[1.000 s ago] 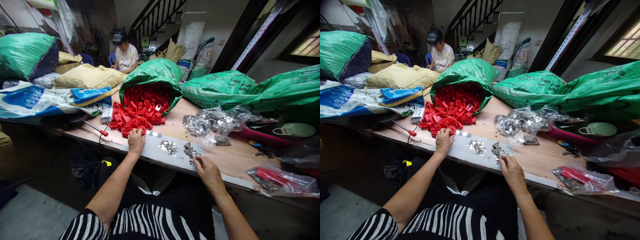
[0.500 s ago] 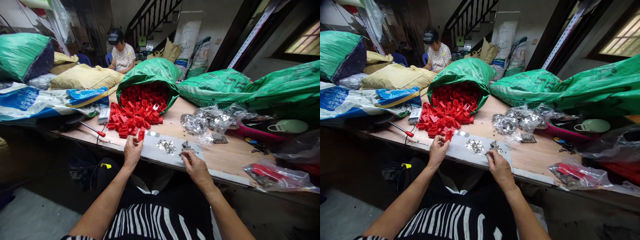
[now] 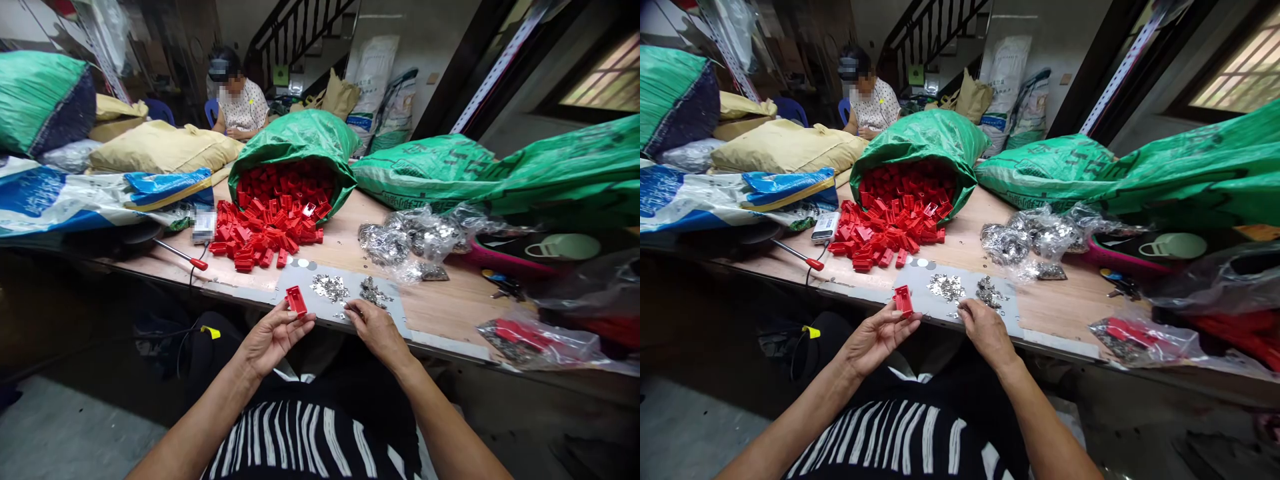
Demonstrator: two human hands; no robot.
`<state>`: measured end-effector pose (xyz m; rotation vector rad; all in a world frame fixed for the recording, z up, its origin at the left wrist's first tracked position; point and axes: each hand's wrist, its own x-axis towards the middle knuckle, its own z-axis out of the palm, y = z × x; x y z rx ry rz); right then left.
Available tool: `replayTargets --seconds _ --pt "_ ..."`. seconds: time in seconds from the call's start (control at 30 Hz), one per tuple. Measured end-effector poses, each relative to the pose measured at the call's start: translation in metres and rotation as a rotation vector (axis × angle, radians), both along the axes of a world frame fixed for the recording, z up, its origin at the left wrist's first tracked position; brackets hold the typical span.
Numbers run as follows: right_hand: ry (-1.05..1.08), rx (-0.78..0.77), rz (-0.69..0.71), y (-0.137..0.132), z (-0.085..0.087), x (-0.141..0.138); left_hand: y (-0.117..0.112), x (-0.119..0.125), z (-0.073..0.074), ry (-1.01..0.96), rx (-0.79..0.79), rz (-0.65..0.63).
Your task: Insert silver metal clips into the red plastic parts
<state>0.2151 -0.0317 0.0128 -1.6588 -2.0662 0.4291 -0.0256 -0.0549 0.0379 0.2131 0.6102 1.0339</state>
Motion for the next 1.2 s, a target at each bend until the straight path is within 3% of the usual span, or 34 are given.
replayTargets --seconds 0.3,0.67,0.9,1.2 --pt "-0.038 0.001 0.023 -0.002 -0.001 -0.008 -0.006 0.005 -0.005 -0.005 0.048 -0.071" --pt "0.407 -0.028 0.062 -0.007 0.022 -0.021 -0.006 0.004 -0.009 -0.029 -0.001 -0.148" --pt "0.440 0.066 0.212 -0.016 0.044 -0.037 -0.010 0.009 -0.010 0.052 0.091 -0.183" --pt "0.310 0.171 0.466 -0.012 0.041 -0.043 -0.014 0.012 -0.012 0.115 0.103 -0.220"
